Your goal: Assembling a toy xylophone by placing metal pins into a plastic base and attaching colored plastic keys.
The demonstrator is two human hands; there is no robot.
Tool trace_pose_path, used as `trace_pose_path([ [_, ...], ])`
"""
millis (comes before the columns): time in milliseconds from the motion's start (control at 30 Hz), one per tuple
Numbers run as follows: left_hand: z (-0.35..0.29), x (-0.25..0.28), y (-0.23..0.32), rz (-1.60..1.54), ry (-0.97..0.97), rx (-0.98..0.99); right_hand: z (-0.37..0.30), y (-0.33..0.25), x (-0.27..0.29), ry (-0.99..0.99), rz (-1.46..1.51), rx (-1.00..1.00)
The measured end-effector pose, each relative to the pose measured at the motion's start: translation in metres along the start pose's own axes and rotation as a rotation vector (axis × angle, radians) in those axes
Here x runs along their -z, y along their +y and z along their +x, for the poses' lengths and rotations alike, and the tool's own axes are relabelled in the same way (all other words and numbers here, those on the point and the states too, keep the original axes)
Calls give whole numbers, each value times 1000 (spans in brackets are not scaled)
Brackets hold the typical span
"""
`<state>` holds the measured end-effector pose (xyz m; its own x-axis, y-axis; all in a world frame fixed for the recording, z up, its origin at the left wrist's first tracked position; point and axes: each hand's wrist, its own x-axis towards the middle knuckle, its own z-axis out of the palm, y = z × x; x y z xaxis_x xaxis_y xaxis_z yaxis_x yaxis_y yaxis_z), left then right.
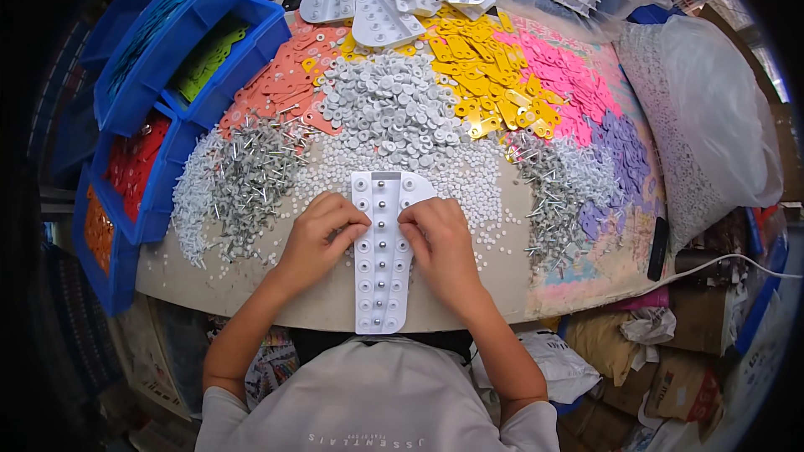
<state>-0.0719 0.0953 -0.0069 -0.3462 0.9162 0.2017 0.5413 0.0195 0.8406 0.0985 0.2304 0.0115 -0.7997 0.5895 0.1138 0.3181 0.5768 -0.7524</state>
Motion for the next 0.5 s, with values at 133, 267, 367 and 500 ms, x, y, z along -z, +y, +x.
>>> trace_pose_path([
  [133,0,0,1,-1,-5,38,2,2,6,-46,16,16],
  [267,0,-1,-1,-29,-21,72,5,5,9,-104,47,29],
  [367,4,-2,8,-87,-3,185,6,6,7,-90,27,46],
  [500,0,-3,1,-33,-6,158,1,8,1,-27,59,-29],
])
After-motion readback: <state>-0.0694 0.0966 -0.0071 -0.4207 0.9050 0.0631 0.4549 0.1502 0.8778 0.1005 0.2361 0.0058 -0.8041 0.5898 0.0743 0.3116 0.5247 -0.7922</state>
